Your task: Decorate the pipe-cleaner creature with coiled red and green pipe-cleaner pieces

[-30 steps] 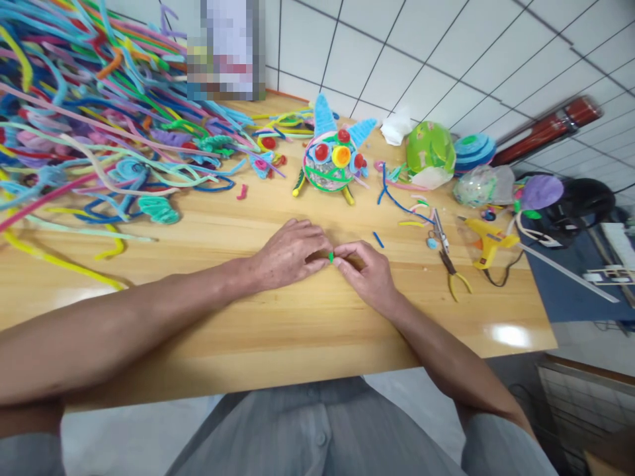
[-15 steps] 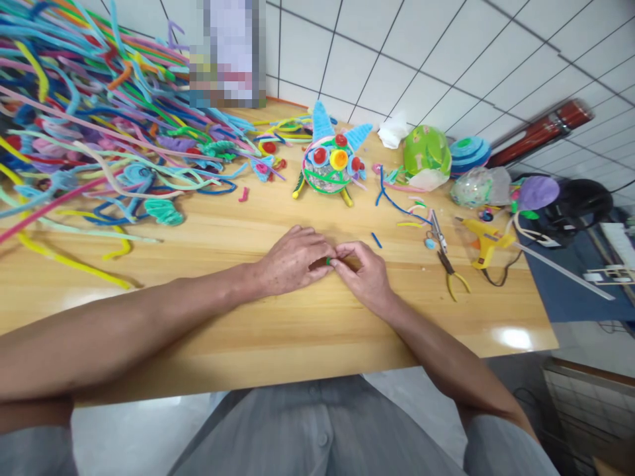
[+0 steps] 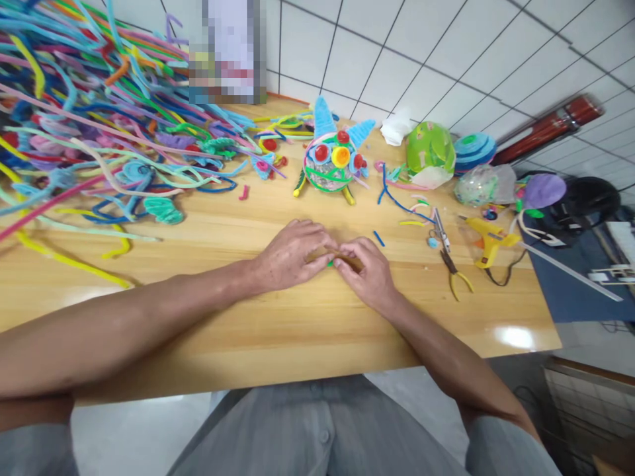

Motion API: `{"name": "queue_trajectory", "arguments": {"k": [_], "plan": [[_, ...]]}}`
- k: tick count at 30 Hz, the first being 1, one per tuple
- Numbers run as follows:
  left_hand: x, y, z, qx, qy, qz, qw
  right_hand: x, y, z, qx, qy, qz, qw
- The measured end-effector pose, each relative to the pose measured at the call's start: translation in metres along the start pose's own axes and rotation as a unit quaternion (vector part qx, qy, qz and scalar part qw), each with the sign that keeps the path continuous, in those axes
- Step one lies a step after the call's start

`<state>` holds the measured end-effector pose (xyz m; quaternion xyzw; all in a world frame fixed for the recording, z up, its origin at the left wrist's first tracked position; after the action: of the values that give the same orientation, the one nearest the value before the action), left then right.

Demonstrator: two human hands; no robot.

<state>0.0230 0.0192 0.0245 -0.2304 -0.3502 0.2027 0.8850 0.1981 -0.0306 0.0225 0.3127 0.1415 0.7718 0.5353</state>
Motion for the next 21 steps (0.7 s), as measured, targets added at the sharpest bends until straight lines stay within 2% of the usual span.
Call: {"name": "queue_trajectory", "arguments": {"k": [4,9,13,18,21], "plan": [[0.002,0.009,0.007,-0.021,-0.057,0.04,0.997,0.0,0.003,-0.003,-0.04,0.03,0.033,0.998],[0.002,0.013,0.007,-0.048,-0.061,0.056,0.995,0.0,0.003,-0.005,-0.043,0.034,0.035,0.998],[0.002,0.014,0.007,-0.061,-0.064,0.066,0.994,0.0,0.005,-0.002,-0.01,0.015,0.031,0.999],[0.001,0.016,0.006,-0.07,-0.066,0.073,0.993,0.0,0.008,0.006,0.008,-0.031,0.057,0.998],[0.001,0.017,0.006,-0.075,-0.074,0.072,0.992,0.002,0.004,0.013,0.03,-0.058,0.035,0.997]]}}
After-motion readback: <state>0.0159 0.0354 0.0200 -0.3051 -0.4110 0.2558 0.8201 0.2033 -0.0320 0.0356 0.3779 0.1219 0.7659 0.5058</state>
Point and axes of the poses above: each hand's wrist, its own x-axis towards the middle knuckle, its own z-axis out of the back of the hand, y = z × x, the point moved 5 cm from there along x, towards the middle knuckle, and after that the axes turned 4 degrees about -z, right-handed, at the moved point
